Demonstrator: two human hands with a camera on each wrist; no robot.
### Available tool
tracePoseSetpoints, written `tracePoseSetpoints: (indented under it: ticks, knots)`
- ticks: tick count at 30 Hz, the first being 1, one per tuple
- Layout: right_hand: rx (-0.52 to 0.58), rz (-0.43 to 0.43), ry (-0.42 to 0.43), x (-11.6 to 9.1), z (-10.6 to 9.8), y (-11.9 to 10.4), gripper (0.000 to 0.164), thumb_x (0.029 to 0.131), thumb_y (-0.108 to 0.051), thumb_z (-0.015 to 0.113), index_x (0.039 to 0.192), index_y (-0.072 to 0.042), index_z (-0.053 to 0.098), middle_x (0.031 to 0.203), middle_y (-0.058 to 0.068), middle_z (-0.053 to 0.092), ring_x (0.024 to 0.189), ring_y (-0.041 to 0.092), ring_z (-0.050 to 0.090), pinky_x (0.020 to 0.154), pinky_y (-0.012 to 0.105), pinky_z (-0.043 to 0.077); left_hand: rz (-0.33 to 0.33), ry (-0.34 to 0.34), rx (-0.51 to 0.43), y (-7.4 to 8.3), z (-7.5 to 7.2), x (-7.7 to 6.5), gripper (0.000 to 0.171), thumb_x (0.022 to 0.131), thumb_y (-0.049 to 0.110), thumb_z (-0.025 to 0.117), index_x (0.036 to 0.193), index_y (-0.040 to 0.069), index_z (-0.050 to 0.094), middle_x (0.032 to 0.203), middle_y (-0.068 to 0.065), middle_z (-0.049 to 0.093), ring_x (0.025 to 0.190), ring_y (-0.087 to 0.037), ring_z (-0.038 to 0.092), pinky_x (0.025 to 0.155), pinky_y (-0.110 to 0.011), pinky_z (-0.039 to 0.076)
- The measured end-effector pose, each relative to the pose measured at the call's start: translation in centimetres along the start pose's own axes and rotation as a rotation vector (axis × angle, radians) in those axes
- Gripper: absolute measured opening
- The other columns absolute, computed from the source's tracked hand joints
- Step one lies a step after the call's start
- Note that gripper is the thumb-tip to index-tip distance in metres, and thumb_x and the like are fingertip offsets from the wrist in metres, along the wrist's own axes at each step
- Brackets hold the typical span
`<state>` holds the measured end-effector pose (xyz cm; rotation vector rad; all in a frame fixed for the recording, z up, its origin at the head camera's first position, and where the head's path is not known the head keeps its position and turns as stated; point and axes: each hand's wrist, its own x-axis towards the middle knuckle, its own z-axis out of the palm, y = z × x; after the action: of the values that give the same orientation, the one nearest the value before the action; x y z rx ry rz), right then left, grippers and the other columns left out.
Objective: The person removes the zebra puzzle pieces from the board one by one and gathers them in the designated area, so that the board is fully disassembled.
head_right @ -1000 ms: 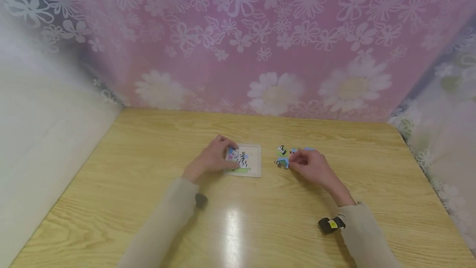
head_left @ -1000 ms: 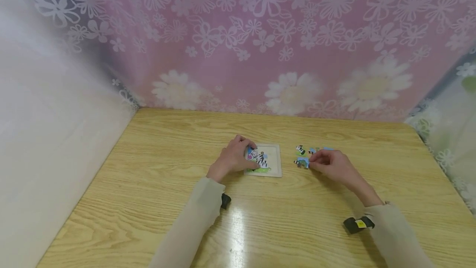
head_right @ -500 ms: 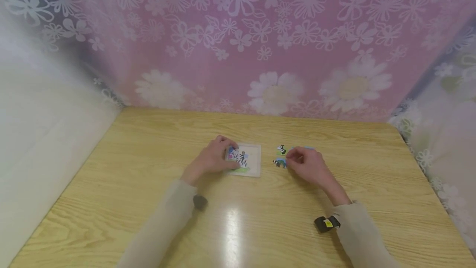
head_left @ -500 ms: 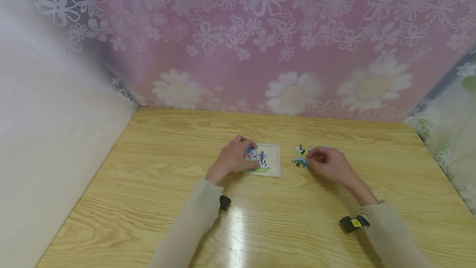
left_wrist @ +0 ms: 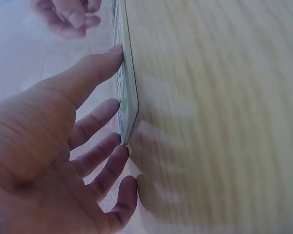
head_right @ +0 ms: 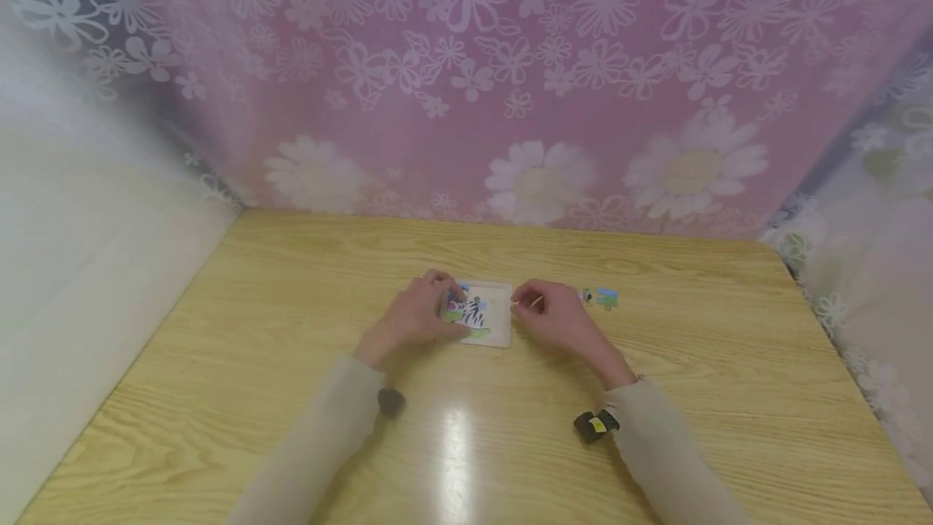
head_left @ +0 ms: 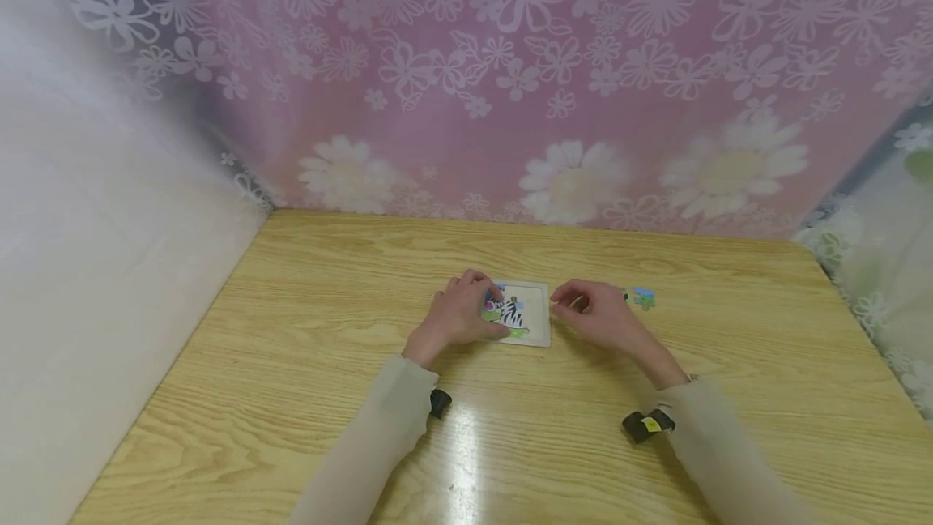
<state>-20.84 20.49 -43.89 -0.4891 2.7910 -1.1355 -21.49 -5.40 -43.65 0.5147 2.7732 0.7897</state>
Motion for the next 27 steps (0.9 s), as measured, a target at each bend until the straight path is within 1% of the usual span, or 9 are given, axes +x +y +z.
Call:
tracePoseSetpoints:
  ticks: [5, 9, 13, 20, 27]
  knots:
    - [0.03, -0.01, -0.037, 1.1, 1.4, -1.2, 0.013, 0.097, -0.02, 0.068, 0.107, -0.012, 0.073, 0.097, 0.005, 0.074, 0.084, 0.017, 0.066, 0.073, 0.033, 0.052, -0.015, 0.007, -0.006, 0.0, 0.2, 0.0, 0.049, 0.085, 0.042, 0.082, 0.125, 0.019, 0.066, 0.151, -0.005, 0.047, 0.133, -0.036, 0.046, 0.109, -0.063, 0.036]
    - [0.012, -0.021, -0.065, 1.9, 1.9, -1.7, 0.015, 0.097, -0.019, 0.068, 0.108, -0.01, 0.073, 0.098, 0.006, 0.073, 0.086, 0.018, 0.066, 0.074, 0.034, 0.053, -0.016, 0.01, -0.014, 0.1, 0.2, -0.1, 0.048, 0.085, 0.042, 0.083, 0.123, 0.018, 0.065, 0.151, -0.006, 0.046, 0.131, -0.036, 0.046, 0.108, -0.062, 0.037]
    - [-0.012, -0.029, -0.084, 2.3, 2.3, -1.8, 0.017, 0.096, -0.018, 0.068, 0.108, -0.007, 0.073, 0.098, 0.007, 0.073, 0.085, 0.018, 0.067, 0.076, 0.035, 0.054, -0.007, 0.011, -0.02, 0.0, 0.1, -0.1, 0.047, 0.085, 0.042, 0.083, 0.121, 0.018, 0.065, 0.15, -0.006, 0.046, 0.129, -0.035, 0.046, 0.106, -0.062, 0.038]
    - [-0.047, -0.004, -0.1, 3.1, 2.7, -1.5, 0.023, 0.093, -0.021, 0.073, 0.111, -0.006, 0.074, 0.1, 0.008, 0.072, 0.088, 0.019, 0.065, 0.078, 0.036, 0.053, -0.002, 0.009, -0.032, -0.5, 0.4, 0.2, 0.044, 0.085, 0.043, 0.083, 0.118, 0.021, 0.065, 0.151, -0.005, 0.045, 0.129, -0.035, 0.046, 0.105, -0.06, 0.038]
    - [-0.084, 0.011, -0.113, 3.3, 2.9, -1.6, 0.025, 0.092, -0.023, 0.076, 0.112, -0.008, 0.075, 0.103, 0.009, 0.07, 0.089, 0.019, 0.062, 0.079, 0.037, 0.052, 0.0, 0.006, -0.051, -0.7, 0.4, 0.3, 0.043, 0.084, 0.044, 0.083, 0.117, 0.023, 0.065, 0.151, -0.004, 0.044, 0.13, -0.035, 0.045, 0.104, -0.059, 0.038]
